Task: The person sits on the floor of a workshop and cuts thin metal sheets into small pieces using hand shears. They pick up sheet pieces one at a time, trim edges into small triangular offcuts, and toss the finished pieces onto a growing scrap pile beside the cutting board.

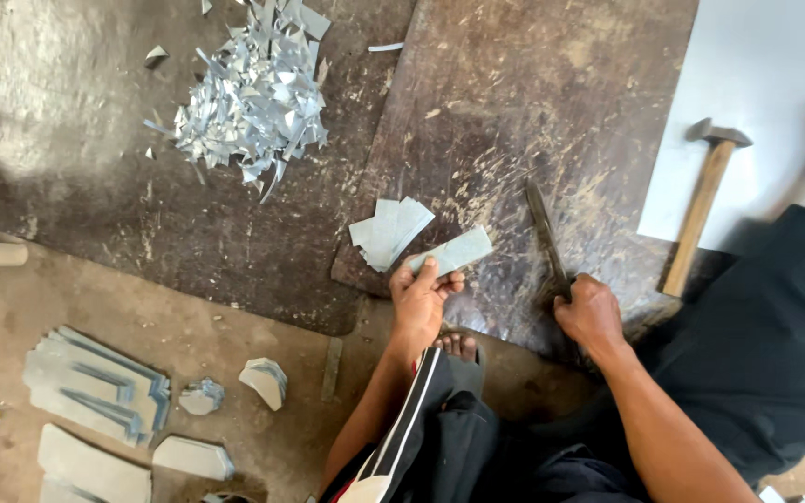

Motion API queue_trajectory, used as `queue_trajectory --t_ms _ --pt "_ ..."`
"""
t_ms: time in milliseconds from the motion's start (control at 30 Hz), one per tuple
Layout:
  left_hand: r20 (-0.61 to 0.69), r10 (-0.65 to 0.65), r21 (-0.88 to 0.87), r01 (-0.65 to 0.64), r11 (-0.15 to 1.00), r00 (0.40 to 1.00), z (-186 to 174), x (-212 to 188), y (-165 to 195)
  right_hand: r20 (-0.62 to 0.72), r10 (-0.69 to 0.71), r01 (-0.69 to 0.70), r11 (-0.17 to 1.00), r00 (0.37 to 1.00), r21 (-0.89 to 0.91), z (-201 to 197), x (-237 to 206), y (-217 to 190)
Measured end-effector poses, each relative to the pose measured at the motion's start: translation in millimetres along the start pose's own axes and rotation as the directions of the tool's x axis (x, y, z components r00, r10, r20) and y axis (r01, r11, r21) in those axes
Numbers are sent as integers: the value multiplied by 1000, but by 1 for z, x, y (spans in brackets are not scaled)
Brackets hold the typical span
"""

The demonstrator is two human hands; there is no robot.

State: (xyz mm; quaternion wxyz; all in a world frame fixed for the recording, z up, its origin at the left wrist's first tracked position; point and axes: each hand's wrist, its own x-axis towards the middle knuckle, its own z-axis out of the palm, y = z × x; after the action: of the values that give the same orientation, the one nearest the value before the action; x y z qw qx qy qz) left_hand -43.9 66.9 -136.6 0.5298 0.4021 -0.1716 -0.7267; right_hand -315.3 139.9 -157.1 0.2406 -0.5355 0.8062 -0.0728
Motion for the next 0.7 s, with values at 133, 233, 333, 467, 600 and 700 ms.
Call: queue_trajectory --t_ms 133,233,333,467,600,700 --pt "-43 -10 58 13 998 999 -7 3 2 369 -9 -315 501 929 806 7 -12 15" --pt "-56 31 81 -27 996 998 -5 6 8 548 -119 -560 -102 828 822 6 -27 14" --pt "-35 85 83 -82 993 996 6 18 11 728 72 -706 325 682 630 7 -34 -8" --pt "-50 136 92 -131 987 989 9 32 15 393 146 -340 806 908 485 -9 -55 -18" --pt "-63 185 161 -173 972 981 10 40 27 294 95 -234 843 951 484 -17 -67 -13" --pt "-32 176 177 -168 970 984 28 50 42 291 38 -170 879 956 446 -13 -64 -18"
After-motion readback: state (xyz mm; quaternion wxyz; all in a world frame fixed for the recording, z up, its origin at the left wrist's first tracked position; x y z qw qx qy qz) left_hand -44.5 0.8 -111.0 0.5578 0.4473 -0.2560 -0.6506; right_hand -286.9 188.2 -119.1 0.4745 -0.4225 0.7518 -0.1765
